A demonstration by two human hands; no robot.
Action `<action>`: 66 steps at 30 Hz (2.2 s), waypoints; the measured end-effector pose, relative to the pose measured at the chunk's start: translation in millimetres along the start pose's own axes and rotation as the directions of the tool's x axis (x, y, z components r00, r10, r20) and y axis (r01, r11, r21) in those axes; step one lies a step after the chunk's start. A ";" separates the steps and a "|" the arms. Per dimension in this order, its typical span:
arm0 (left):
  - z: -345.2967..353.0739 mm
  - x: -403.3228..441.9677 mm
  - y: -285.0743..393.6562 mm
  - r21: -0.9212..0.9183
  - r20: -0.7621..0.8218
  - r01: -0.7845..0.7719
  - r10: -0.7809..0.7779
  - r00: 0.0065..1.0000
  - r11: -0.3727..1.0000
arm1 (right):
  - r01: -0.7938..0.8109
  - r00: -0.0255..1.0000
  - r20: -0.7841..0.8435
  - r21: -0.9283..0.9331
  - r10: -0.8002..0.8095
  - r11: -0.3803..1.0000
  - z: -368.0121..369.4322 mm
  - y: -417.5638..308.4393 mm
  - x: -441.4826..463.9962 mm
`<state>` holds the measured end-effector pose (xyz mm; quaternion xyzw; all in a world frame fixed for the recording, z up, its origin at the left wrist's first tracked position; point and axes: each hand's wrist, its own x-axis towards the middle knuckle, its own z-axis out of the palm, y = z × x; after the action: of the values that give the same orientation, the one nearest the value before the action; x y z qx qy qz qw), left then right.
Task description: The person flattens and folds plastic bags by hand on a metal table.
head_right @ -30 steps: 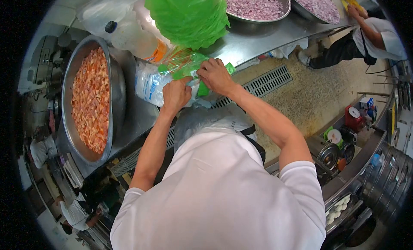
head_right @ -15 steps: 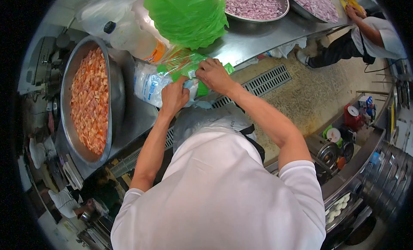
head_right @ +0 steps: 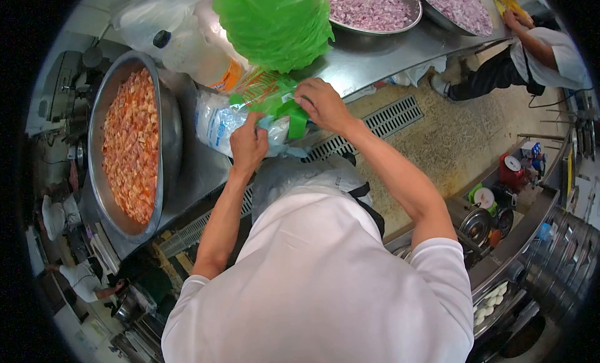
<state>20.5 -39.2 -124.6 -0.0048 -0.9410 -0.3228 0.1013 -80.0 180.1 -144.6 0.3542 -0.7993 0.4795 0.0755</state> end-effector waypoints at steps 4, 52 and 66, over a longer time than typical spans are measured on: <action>2.3 0.4 -18.7 -0.378 -0.170 -0.129 0.068 0.983 0.917 | -0.153 0.982 -0.085 0.144 0.166 0.978 -12.5 -20.8 3.7; -51.4 42.2 53.1 -0.846 0.316 0.385 -0.236 0.919 0.369 | -0.159 0.986 0.009 0.334 0.166 0.929 -14.5 -104.4 31.6; -51.0 47.3 51.3 -0.844 0.299 0.376 -0.246 0.922 0.383 | -0.205 0.964 -0.058 0.450 0.258 0.869 -2.2 -94.0 28.8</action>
<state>-12.5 -32.3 -45.0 0.0997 -0.6188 -0.7783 -0.0376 -41.7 140.6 -63.2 0.2349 -0.7012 0.6729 -0.0181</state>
